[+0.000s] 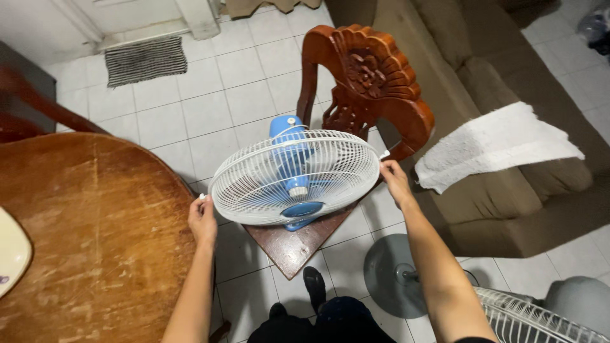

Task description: The person disassembles three table fans on a wooden dining table. They remove the front grilles, unscrew the central hub nuts, and detach the blades from each fan. The person uses a screwdriver to loosen the nuts and handles the fan parts by hand.

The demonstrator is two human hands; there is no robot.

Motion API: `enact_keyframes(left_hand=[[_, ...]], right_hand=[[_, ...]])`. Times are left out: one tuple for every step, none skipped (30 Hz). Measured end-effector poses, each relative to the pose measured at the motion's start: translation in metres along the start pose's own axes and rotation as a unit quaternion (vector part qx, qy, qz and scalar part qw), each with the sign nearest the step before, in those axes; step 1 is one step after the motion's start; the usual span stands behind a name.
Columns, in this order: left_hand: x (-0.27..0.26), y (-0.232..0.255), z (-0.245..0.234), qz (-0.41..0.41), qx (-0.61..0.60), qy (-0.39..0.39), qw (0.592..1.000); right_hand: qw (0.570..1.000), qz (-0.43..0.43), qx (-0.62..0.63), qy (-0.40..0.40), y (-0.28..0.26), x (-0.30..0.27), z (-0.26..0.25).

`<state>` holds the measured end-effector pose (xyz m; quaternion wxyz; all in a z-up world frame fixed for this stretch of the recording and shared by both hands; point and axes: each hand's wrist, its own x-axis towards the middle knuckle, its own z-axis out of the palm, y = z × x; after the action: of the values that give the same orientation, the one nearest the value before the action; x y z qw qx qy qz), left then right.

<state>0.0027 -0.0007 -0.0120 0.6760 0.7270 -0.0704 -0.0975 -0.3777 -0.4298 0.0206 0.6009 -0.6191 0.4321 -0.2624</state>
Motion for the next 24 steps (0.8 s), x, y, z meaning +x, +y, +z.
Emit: enact_keyframes(left_hand=[[0.002,0.000,0.002,0.011,-0.011,-0.005,1.000],[0.003,-0.001,0.003,0.022,-0.024,-0.010,0.999],[0.003,-0.001,0.004,0.016,-0.014,-0.010,1.000],[0.003,0.001,0.003,0.009,-0.003,-0.009,1.000],[0.003,0.002,0.001,0.002,0.008,-0.009,1.000],[0.002,0.004,0.000,-0.014,0.010,-0.008,1.000],[0.001,0.006,-0.001,-0.030,0.012,-0.008,0.999],[0.000,0.009,0.000,-0.046,0.013,-0.007,0.999],[0.000,0.011,0.000,-0.052,0.003,-0.006,0.999],[0.000,0.013,0.000,-0.060,-0.007,-0.006,0.998],[0.001,0.015,0.000,-0.067,-0.017,-0.005,0.998],[0.003,0.015,0.000,-0.066,-0.019,-0.005,0.998],[0.005,0.015,0.001,-0.064,-0.020,-0.004,0.998],[0.006,0.013,0.002,-0.063,-0.022,-0.004,0.998],[0.007,0.010,0.002,-0.073,-0.031,-0.004,0.997],[0.009,0.008,0.002,-0.080,-0.040,-0.005,0.996],[0.010,0.005,0.002,-0.087,-0.049,-0.006,0.995],[0.010,0.001,0.005,-0.098,-0.061,0.014,0.993],[0.011,-0.004,0.008,-0.108,-0.073,0.033,0.991],[0.008,-0.011,0.009,-0.121,-0.084,0.053,0.988],[0.004,-0.018,0.009,-0.144,-0.103,0.054,0.983],[0.003,-0.025,0.011,-0.165,-0.123,0.055,0.977],[0.003,-0.031,0.013,-0.185,-0.143,0.056,0.971],[0.001,-0.037,0.015,-0.230,-0.158,0.050,0.959]], right_hand=[[1.000,0.001,0.006,-0.001,0.000,0.000,0.000],[1.000,0.001,0.012,-0.002,0.000,0.000,0.000],[1.000,0.001,0.017,-0.003,0.000,-0.001,-0.001],[1.000,-0.002,0.011,0.002,0.002,-0.002,0.000],[1.000,-0.004,0.005,0.007,0.003,-0.004,0.001],[1.000,-0.008,-0.001,0.012,0.004,-0.004,0.002],[1.000,-0.008,0.005,0.014,0.005,-0.005,0.003],[1.000,-0.008,0.011,0.017,0.005,-0.005,0.003],[1.000,-0.008,0.017,0.019,0.004,-0.004,0.004],[0.999,-0.012,0.027,0.015,0.004,-0.003,0.004],[0.999,-0.016,0.036,0.012,0.003,-0.002,0.005],[0.999,-0.018,0.045,0.008,0.003,-0.003,0.004],[0.999,-0.014,0.030,0.014,0.004,-0.004,0.004],[1.000,-0.009,0.015,0.021,0.004,-0.005,0.003],[1.000,-0.004,0.001,0.027,0.005,-0.006,0.004],[1.000,-0.003,0.010,0.028,0.006,-0.007,0.006],[0.999,-0.003,0.019,0.030,0.008,-0.008,0.009],[0.999,-0.003,0.028,0.032,0.009,-0.008,0.011],[0.998,0.012,0.039,0.038,0.012,-0.009,0.014],[0.997,0.030,0.049,0.044,0.018,-0.013,0.019],[0.996,0.047,0.059,0.050,0.023,-0.016,0.023],[0.993,0.079,0.068,0.059,0.027,-0.016,0.027],[0.989,0.111,0.077,0.068,0.033,-0.017,0.033],[0.983,0.144,0.086,0.075,0.039,-0.020,0.040]])
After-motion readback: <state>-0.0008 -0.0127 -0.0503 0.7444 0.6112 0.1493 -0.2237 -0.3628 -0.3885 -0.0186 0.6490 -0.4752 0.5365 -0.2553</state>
